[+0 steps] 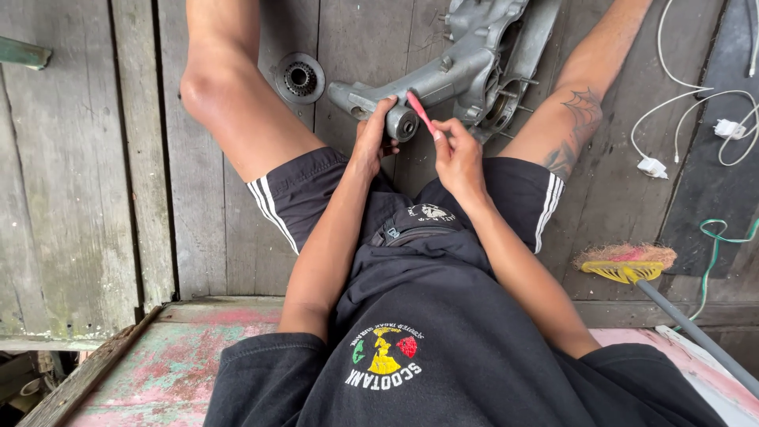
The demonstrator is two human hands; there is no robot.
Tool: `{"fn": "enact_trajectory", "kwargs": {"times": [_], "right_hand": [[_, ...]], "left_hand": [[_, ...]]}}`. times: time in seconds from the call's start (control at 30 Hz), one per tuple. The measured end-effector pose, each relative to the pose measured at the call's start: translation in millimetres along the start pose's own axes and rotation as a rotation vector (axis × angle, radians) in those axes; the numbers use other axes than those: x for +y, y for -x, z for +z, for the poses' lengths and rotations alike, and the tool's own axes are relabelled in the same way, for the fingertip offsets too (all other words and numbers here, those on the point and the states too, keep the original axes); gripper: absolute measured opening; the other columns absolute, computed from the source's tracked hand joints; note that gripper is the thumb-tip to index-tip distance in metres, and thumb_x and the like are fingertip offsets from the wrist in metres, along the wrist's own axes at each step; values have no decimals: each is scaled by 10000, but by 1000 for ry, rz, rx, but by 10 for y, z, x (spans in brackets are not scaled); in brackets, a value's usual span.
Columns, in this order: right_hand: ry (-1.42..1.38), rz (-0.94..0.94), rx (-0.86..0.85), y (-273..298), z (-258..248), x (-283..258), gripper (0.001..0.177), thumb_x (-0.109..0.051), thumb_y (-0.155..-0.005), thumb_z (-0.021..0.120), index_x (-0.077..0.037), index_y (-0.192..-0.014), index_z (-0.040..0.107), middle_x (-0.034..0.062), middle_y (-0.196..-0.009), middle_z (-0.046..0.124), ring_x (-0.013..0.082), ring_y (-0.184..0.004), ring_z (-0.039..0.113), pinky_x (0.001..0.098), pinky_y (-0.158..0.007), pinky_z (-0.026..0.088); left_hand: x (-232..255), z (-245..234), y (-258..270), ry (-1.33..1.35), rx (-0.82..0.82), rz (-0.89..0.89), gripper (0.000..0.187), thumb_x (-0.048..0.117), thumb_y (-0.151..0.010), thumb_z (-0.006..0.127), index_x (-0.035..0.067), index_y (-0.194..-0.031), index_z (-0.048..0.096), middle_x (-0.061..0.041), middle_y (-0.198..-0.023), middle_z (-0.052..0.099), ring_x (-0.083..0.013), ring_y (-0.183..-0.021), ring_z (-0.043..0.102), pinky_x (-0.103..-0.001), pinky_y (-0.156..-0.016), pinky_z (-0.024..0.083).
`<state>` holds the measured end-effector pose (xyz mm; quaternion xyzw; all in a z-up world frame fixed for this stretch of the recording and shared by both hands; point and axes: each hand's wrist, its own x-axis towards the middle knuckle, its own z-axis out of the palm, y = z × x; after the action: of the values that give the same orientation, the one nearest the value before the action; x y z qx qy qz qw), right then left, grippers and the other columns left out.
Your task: Cleaning a motorcycle engine crankcase using a small brush while sitting on the floor
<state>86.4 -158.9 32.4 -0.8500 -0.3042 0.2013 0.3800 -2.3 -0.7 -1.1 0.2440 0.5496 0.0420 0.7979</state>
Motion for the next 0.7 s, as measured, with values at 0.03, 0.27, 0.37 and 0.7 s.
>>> {"fn": "enact_trajectory", "kwargs": {"times": [0.03, 0.27, 0.37, 0.7], "right_hand": [[-5, -2, -1, -46, -84, -105, 180, -67, -1025, 603, -173, -1105, 724, 85, -693, 716, 195, -592, 684, 296, -556, 524], [66, -72, 107, -109, -225, -140, 152, 2, -1027, 592, -84, -1084, 704, 132, -786, 658, 289, -687, 590, 363, -591, 474], [33, -96, 55, -7, -111, -192, 93, 12, -1010, 597, -35, -1032, 674, 220, -1024, 757, 438, -882, 733, 471, -691, 580], [461, -40, -303, -671, -653, -652, 147, -195, -1015, 581, -161, -1063, 717, 142, -721, 656, 403, -736, 625, 500, -635, 447]], "left_hand": [[59, 3, 94, -2, 4, 3, 945, 558, -706, 823, -113, -1261, 455, -176, -861, 582, -218, -618, 626, -386, -535, 580], [88, 27, 117, 69, -5, -62, 1164, 737, -764, 594, -51, -1565, 286, -244, -1091, 555, -257, -642, 603, -360, -524, 564], [29, 26, 15, 78, 5, -73, 1206, 778, -741, 574, -26, -1584, 262, -246, -1092, 565, -268, -637, 617, -362, -507, 567], [133, 51, 96, 78, 34, -131, 804, 768, -739, 366, 60, -1034, 605, -99, -622, 535, -198, -498, 512, -332, -451, 439]]}}
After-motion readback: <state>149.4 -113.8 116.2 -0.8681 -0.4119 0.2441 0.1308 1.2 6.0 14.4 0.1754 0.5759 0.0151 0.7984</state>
